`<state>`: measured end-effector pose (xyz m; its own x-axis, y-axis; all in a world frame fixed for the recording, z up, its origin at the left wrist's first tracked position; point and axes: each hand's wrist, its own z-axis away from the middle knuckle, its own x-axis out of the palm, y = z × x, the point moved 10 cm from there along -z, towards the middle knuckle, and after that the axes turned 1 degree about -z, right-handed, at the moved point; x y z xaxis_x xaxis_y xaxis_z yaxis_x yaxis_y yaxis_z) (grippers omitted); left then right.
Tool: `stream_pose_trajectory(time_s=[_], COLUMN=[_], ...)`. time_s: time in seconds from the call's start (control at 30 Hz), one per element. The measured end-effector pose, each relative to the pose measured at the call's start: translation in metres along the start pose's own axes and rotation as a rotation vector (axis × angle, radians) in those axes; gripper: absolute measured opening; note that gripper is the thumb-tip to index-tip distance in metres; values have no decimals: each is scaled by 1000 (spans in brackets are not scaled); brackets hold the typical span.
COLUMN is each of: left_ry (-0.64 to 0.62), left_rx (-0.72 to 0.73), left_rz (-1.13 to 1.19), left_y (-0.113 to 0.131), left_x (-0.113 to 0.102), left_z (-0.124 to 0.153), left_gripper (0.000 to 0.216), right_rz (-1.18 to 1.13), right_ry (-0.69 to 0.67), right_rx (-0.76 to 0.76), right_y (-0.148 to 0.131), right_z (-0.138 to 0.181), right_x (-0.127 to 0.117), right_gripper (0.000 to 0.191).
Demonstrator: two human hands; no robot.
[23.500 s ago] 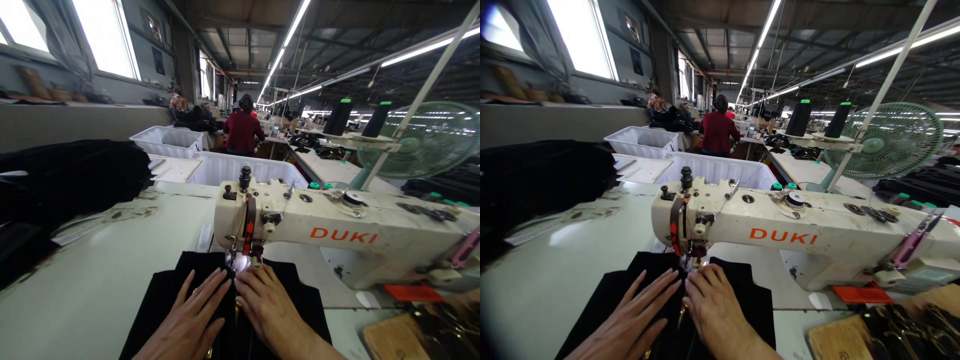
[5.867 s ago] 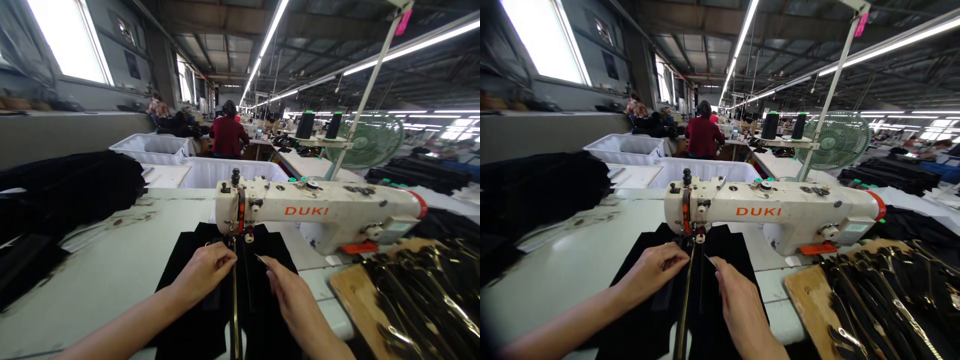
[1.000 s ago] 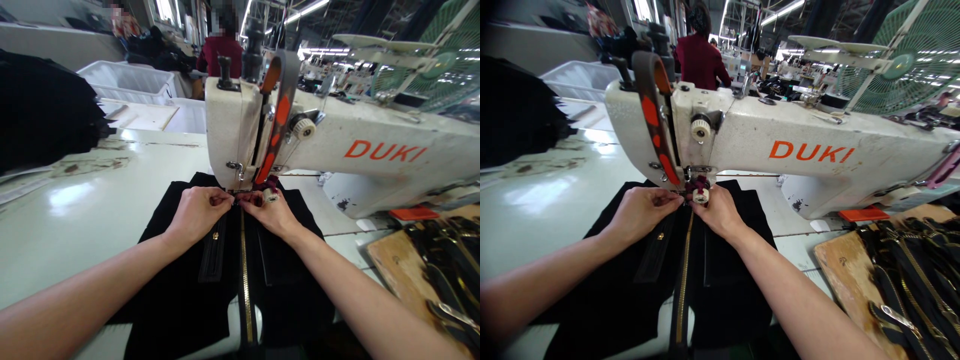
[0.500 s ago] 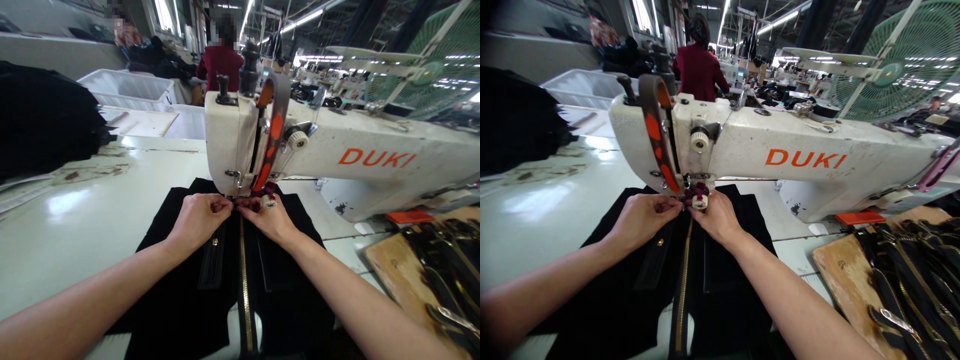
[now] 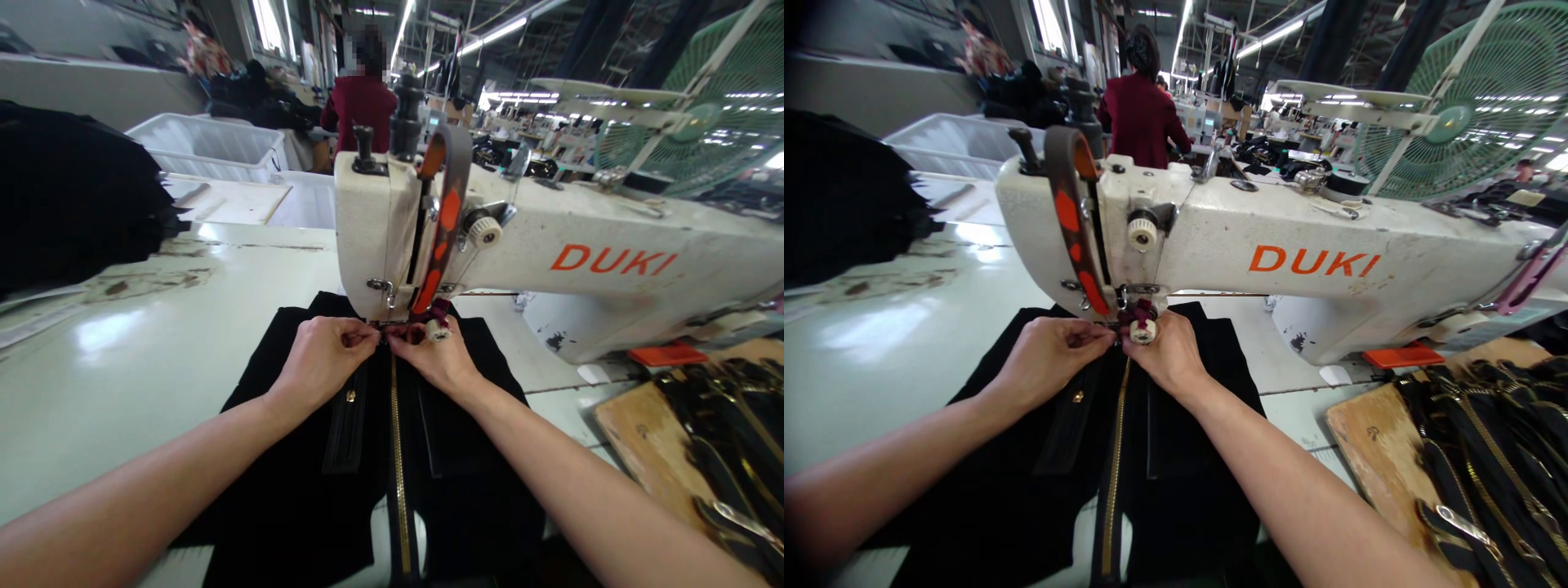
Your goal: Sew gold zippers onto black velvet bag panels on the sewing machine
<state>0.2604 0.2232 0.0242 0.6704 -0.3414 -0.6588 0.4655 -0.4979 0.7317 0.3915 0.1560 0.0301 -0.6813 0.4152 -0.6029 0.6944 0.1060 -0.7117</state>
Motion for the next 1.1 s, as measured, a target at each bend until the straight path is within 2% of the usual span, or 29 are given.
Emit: stream_pose_trajectory(time_s=[0.27, 0.47, 0.7, 0.97, 1.1], left_ry=[6, 10, 32, 39, 36], left_rx=[4, 18, 19, 27, 24], left_rz=[-36, -62, -82, -101, -107], left_y=[2, 4, 8, 8, 8], left_x=[-2, -2, -4, -5, -5], left_z=[0, 1, 2, 2, 1], left_gripper=[27, 26, 27, 27, 26], right_rz=[-20, -7, 0, -3, -17], right_ry=[37, -9, 12, 36, 4], right_rx=[10, 4, 16, 25, 14], right_y=[-1, -1, 3, 3, 3], right_z=[2, 1, 0, 2, 2], right_x=[-7, -2, 2, -3, -4], right_gripper=[8, 9, 8, 7, 9])
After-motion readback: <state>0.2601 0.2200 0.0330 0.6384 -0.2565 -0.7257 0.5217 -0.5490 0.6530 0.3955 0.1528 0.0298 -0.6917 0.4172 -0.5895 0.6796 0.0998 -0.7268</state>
